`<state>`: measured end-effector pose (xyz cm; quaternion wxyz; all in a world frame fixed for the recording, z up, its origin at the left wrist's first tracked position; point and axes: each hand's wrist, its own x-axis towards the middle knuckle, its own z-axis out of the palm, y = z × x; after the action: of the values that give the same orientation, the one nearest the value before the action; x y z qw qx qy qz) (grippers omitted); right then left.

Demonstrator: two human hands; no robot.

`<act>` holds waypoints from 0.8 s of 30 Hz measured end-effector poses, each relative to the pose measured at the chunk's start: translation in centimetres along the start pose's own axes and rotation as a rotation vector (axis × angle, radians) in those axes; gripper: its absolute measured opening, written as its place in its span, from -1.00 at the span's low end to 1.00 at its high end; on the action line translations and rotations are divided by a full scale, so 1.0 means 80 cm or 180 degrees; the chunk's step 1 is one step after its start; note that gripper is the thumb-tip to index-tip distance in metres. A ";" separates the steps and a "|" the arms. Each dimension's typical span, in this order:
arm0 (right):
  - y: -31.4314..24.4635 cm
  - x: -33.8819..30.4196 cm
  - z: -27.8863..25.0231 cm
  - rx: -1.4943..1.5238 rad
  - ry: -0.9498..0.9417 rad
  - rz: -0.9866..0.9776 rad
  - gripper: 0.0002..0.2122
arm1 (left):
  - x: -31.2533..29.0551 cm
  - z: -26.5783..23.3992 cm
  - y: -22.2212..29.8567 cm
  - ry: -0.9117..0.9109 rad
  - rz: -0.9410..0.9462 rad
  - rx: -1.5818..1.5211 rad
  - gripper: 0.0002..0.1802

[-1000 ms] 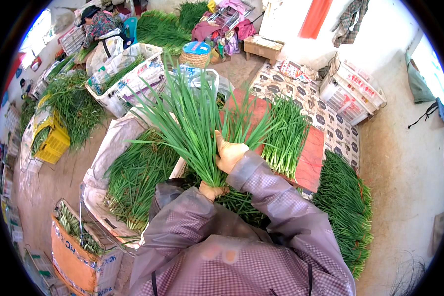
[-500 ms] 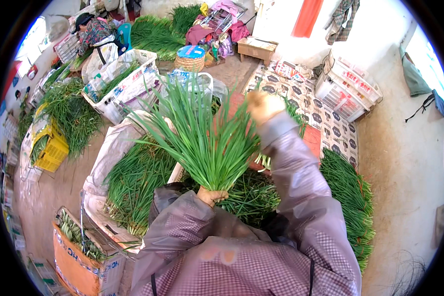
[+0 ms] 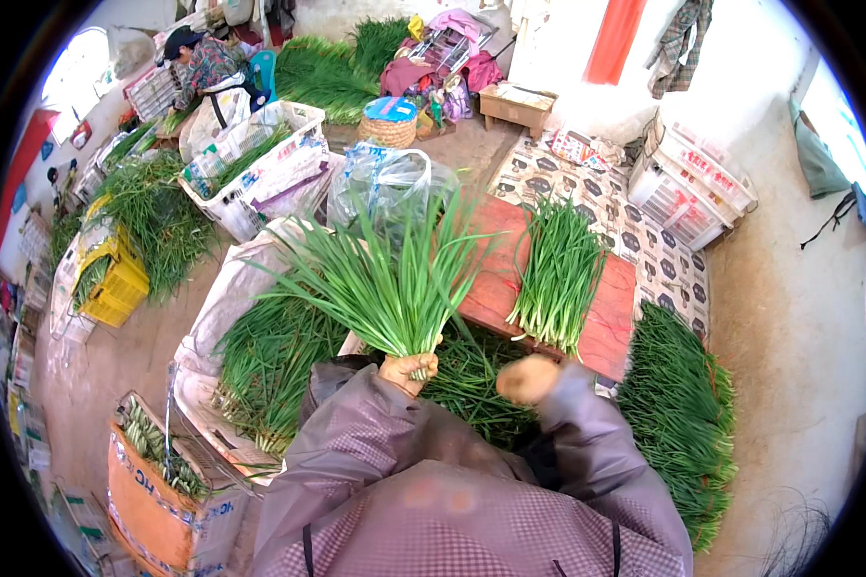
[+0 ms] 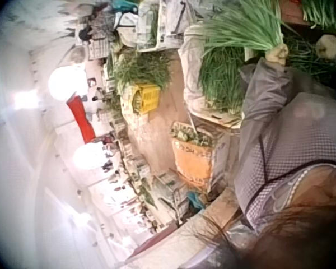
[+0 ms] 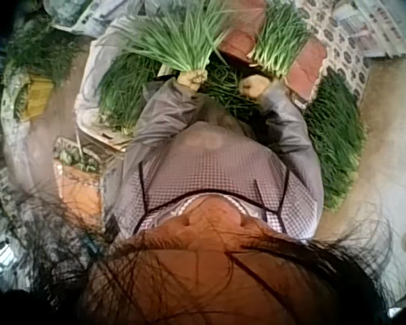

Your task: The person bundles green onions by hand, gathering a handful from a crate, stripping off loose outer layers, and tying the bundle with a red string on a wooden board.

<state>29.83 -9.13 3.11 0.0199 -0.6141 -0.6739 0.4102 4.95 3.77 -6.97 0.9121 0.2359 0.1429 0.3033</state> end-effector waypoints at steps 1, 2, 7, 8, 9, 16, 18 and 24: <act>-0.014 -0.001 0.019 -0.0740 -0.0518 0.0479 -0.64 | 0.002 -0.003 -0.001 -0.0060 -0.0035 -0.0055 -0.41; -0.027 0.003 0.033 -0.1467 -0.1043 0.0916 -0.58 | -0.002 -0.004 0.000 -0.0120 -0.0060 -0.0083 -0.41; 0.004 0.066 0.068 0.0103 0.1216 -0.0304 -0.24 | -0.012 0.007 0.008 -0.0290 -0.0071 -0.0165 -0.41; -0.011 0.080 0.055 0.0491 0.1740 -0.0680 -0.15 | -0.010 0.012 0.009 -0.0256 -0.0114 -0.0099 -0.41; -0.024 0.085 0.043 0.0935 0.1474 -0.0553 -0.25 | -0.013 0.018 0.010 -0.0275 -0.0168 -0.0048 -0.42; -0.067 0.085 -0.020 0.0686 0.2310 -0.1158 -0.83 | -0.017 0.019 0.011 -0.0165 -0.0148 0.0321 -0.44; -0.110 0.077 -0.051 0.2341 0.2050 -0.1345 -0.73 | -0.021 0.011 0.007 0.0001 -0.0124 0.0547 -0.46; -0.164 0.105 -0.121 0.0672 0.1565 -0.0102 -0.70 | -0.026 0.043 0.011 -0.0017 -0.0053 0.0789 -0.51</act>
<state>22.30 4.29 13.08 0.2535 -0.6791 -0.6119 0.3164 4.30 1.87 -3.35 0.8788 0.3464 0.1789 0.2750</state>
